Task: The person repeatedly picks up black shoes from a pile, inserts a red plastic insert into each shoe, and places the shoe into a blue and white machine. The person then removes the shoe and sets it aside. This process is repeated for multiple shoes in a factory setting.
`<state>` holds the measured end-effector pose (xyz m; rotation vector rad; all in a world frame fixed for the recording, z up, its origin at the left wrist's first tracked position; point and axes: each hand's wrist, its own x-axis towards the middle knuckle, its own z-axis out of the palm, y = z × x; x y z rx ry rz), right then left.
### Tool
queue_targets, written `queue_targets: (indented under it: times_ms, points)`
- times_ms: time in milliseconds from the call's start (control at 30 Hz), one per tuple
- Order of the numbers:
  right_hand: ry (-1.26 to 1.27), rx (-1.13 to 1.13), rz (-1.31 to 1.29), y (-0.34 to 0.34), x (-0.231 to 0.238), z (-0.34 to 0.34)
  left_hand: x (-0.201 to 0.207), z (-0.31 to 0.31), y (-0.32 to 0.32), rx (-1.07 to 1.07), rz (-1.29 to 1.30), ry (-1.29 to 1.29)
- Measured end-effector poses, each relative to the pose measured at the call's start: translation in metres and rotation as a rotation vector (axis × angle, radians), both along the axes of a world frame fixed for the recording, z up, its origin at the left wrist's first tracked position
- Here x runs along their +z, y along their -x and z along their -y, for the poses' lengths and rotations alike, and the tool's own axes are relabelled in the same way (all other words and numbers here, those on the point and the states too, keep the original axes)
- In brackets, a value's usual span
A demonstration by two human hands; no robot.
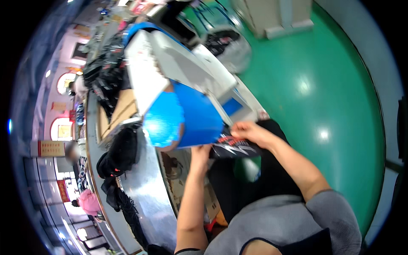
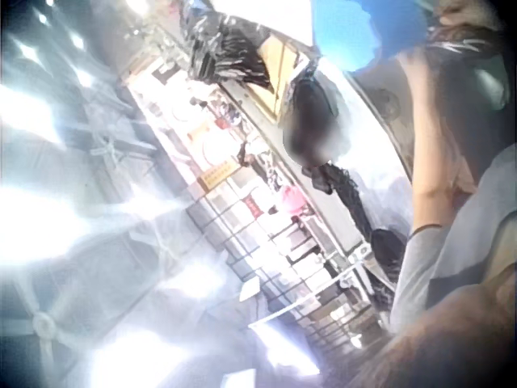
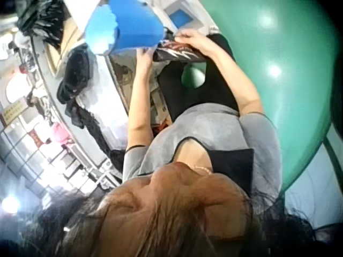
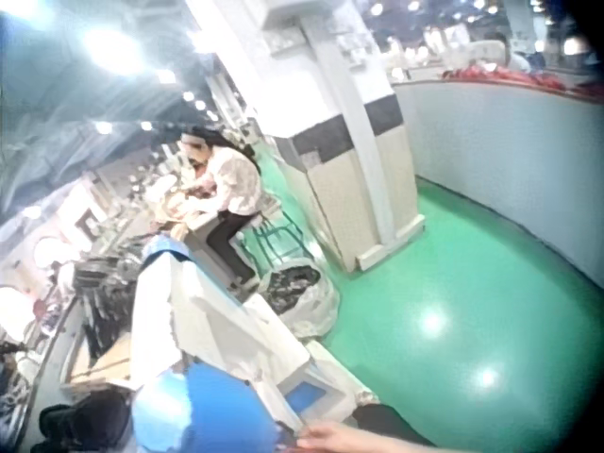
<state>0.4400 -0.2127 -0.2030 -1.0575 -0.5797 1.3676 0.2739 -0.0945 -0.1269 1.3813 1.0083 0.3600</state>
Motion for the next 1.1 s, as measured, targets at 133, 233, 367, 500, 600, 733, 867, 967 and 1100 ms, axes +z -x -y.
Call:
queue_targets:
  times_ms: [133, 233, 367, 500, 600, 733, 867, 967, 1100]
  points:
    - [-0.135, 0.233, 0.038, 0.017, -0.012, -0.009, -0.019, 0.001, 0.084, 0.411, 0.299, 0.211]
    - [-0.111, 0.382, 0.044, 0.02, -0.008, 0.014, -0.066, 0.015, 0.131, 0.294, 0.617, 1.372]
    - [-0.265, 0.578, 0.462, 0.035, 0.004, 0.019, -0.025, 0.071, 0.117, 0.326, 0.487, 0.976]
    - [-0.524, 0.571, 0.714, 0.057, 0.028, 0.011, -0.046, 0.057, 0.133, 0.037, 1.23, 1.184]
    - [-0.252, 0.179, 0.311, 0.052, 0.045, 0.017, 0.009, 0.066, 0.119, 0.192, 0.817, 0.773]
    - [-0.044, 0.112, 0.007, 0.062, 0.058, 0.018, 0.005, 0.056, 0.105, 0.132, 0.533, 0.396]
    - [0.039, 0.157, 0.111, 0.055, 0.044, 0.002, -0.002, 0.056, 0.082, 0.125, 0.421, 0.24]
    - [0.048, 0.109, 0.123, 0.048, 0.056, 0.003, 0.002, 0.05, 0.059, 0.193, 0.381, 0.209]
    - [0.053, 0.063, -0.087, 0.042, 0.042, -0.001, 0.0, 0.051, 0.044, 0.205, 0.372, 0.222]
